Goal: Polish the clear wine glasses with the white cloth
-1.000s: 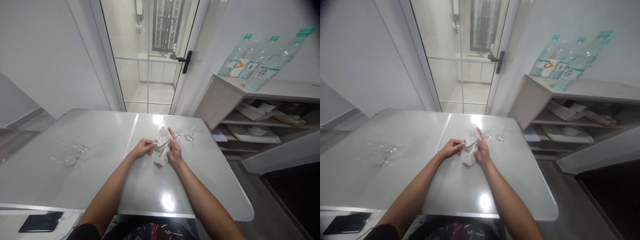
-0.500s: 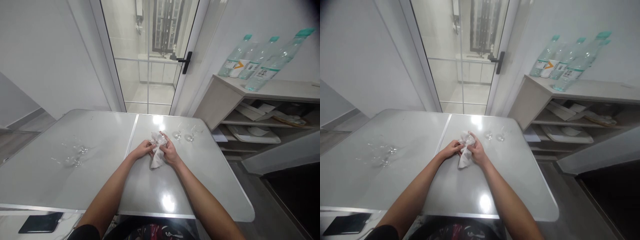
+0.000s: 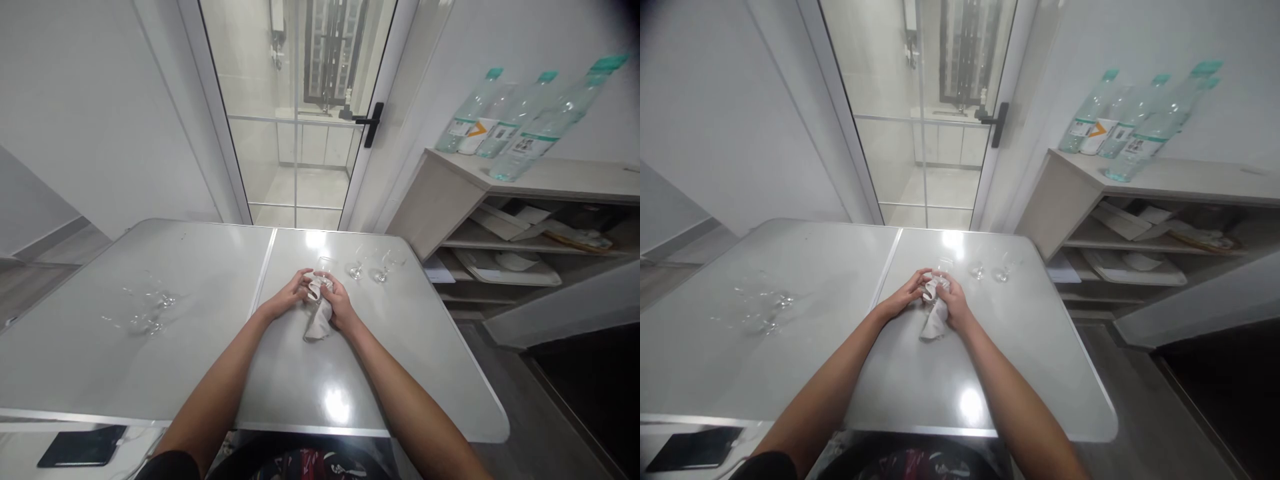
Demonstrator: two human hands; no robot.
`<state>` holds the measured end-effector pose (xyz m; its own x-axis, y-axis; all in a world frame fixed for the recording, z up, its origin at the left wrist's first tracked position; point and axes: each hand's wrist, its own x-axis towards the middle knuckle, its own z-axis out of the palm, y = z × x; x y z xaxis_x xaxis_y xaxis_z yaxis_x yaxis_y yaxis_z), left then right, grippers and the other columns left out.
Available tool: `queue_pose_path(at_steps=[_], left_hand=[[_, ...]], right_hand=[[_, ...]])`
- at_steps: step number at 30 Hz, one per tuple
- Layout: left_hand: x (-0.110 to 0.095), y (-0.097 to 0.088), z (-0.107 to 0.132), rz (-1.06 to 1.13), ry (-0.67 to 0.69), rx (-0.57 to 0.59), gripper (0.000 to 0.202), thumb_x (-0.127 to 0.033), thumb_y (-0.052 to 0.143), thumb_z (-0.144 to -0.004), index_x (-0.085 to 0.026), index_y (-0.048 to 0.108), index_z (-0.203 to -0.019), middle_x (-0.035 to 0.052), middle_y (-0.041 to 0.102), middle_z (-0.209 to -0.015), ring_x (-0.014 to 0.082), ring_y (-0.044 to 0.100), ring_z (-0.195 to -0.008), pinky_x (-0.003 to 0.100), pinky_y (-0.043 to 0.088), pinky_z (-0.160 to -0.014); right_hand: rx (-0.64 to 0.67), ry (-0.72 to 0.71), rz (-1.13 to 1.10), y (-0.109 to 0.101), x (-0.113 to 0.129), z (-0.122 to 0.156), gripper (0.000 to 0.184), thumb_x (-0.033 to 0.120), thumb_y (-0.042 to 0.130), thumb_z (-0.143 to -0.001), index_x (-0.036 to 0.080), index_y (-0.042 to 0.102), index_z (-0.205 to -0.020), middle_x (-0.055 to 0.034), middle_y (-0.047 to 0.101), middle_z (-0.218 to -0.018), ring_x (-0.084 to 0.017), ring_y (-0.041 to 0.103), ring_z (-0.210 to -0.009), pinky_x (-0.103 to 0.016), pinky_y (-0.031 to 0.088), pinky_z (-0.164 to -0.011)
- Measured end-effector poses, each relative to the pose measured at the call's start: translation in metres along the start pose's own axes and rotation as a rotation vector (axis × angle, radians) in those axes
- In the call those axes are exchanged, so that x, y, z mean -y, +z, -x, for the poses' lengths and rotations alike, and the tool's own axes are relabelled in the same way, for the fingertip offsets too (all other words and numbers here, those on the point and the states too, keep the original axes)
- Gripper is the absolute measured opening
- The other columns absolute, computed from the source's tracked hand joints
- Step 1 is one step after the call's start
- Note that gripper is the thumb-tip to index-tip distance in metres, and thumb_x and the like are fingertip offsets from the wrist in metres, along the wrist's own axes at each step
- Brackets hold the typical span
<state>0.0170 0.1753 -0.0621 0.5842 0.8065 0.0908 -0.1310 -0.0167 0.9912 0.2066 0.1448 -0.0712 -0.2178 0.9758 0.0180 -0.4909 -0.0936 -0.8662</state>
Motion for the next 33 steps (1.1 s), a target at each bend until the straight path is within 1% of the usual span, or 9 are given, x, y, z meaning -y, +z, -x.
queue_pose_path(at_steps=[2, 4, 6, 9, 13, 19, 25, 30, 33], left_hand=[[-0.001, -0.003, -0.001, 0.062, 0.084, -0.077, 0.082, -0.062, 0.071, -0.083, -0.024, 0.043, -0.15, 0.0175, 0.06, -0.132, 0.028, 0.063, -0.116, 0.039, 0.053, -0.093], [-0.004, -0.003, -0.001, 0.133, 0.129, -0.069, 0.089, -0.067, 0.071, -0.08, -0.025, 0.042, -0.152, 0.0206, 0.06, -0.136, 0.0328, 0.057, -0.128, 0.043, 0.05, -0.1], [-0.008, -0.002, 0.0, 0.164, 0.125, -0.043, 0.089, -0.067, 0.073, -0.079, -0.025, 0.043, -0.151, 0.0215, 0.061, -0.135, 0.0347, 0.055, -0.129, 0.045, 0.049, -0.101], [-0.013, 0.001, 0.001, 0.155, 0.097, -0.057, 0.07, -0.062, 0.073, -0.082, -0.02, 0.058, -0.137, 0.0198, 0.064, -0.128, 0.0319, 0.062, -0.118, 0.042, 0.052, -0.096], [-0.013, 0.002, 0.001, 0.224, 0.123, -0.141, 0.06, -0.06, 0.072, -0.084, -0.017, 0.065, -0.126, 0.0164, 0.067, -0.12, 0.0269, 0.066, -0.107, 0.038, 0.054, -0.092], [-0.012, 0.0, 0.001, 0.202, 0.132, -0.152, 0.062, -0.058, 0.074, -0.083, -0.017, 0.063, -0.129, 0.0175, 0.066, -0.124, 0.026, 0.068, -0.104, 0.037, 0.054, -0.089], [-0.014, 0.002, 0.002, 0.103, 0.216, -0.138, 0.061, -0.059, 0.074, -0.083, -0.018, 0.064, -0.128, 0.018, 0.066, -0.126, 0.0297, 0.061, -0.119, 0.039, 0.05, -0.098], [-0.013, 0.001, 0.001, 0.092, 0.254, -0.171, 0.062, -0.06, 0.072, -0.084, -0.018, 0.063, -0.128, 0.0186, 0.064, -0.128, 0.0279, 0.06, -0.115, 0.037, 0.048, -0.095], [-0.011, 0.0, 0.001, 0.093, 0.275, -0.195, 0.062, -0.06, 0.071, -0.085, -0.019, 0.062, -0.129, 0.0181, 0.063, -0.131, 0.0273, 0.06, -0.115, 0.037, 0.048, -0.096]], right_hand=[[0.061, 0.078, -0.001, 0.002, 0.0, 0.002, 0.055, 0.046, 0.084, -0.077, 0.021, 0.061, -0.12, -0.0033, 0.071, -0.093, -0.018, 0.066, -0.074, -0.03, 0.056, -0.071], [0.172, 0.185, 0.01, 0.004, 0.0, 0.005, 0.054, 0.043, 0.084, -0.077, 0.02, 0.062, -0.12, -0.0034, 0.071, -0.09, -0.017, 0.065, -0.072, -0.03, 0.056, -0.069], [0.281, 0.278, 0.026, 0.006, -0.001, 0.008, 0.051, 0.038, 0.082, -0.079, 0.019, 0.063, -0.122, -0.0039, 0.071, -0.09, -0.017, 0.066, -0.073, -0.031, 0.057, -0.07], [0.35, 0.324, 0.009, 0.004, 0.003, 0.01, 0.045, 0.03, 0.069, -0.081, 0.018, 0.064, -0.124, -0.0059, 0.073, -0.094, -0.02, 0.069, -0.079, -0.035, 0.058, -0.076], [0.356, 0.291, -0.025, -0.002, 0.011, 0.008, 0.053, 0.027, 0.053, -0.076, 0.015, 0.064, -0.127, -0.0105, 0.075, -0.103, -0.026, 0.072, -0.088, -0.043, 0.058, -0.085], [0.384, 0.314, -0.078, 0.0, 0.011, 0.009, 0.065, 0.022, 0.076, -0.075, 0.02, 0.055, -0.136, -0.0049, 0.074, -0.104, -0.019, 0.072, -0.085, -0.034, 0.056, -0.083], [0.197, 0.254, -0.055, 0.0, -0.001, 0.007, 0.049, 0.029, 0.091, -0.071, 0.022, 0.056, -0.104, 0.0055, 0.066, -0.074, -0.012, 0.062, -0.059, -0.023, 0.049, -0.06], [0.208, 0.277, -0.098, -0.002, 0.006, 0.007, 0.032, 0.041, 0.081, -0.083, 0.018, 0.059, -0.087, 0.0003, 0.066, -0.077, -0.013, 0.06, -0.066, -0.024, 0.047, -0.064], [0.239, 0.248, -0.077, -0.003, 0.008, 0.007, 0.035, 0.038, 0.085, -0.078, 0.018, 0.059, -0.09, -0.0011, 0.068, -0.084, -0.014, 0.062, -0.071, -0.025, 0.047, -0.068]])
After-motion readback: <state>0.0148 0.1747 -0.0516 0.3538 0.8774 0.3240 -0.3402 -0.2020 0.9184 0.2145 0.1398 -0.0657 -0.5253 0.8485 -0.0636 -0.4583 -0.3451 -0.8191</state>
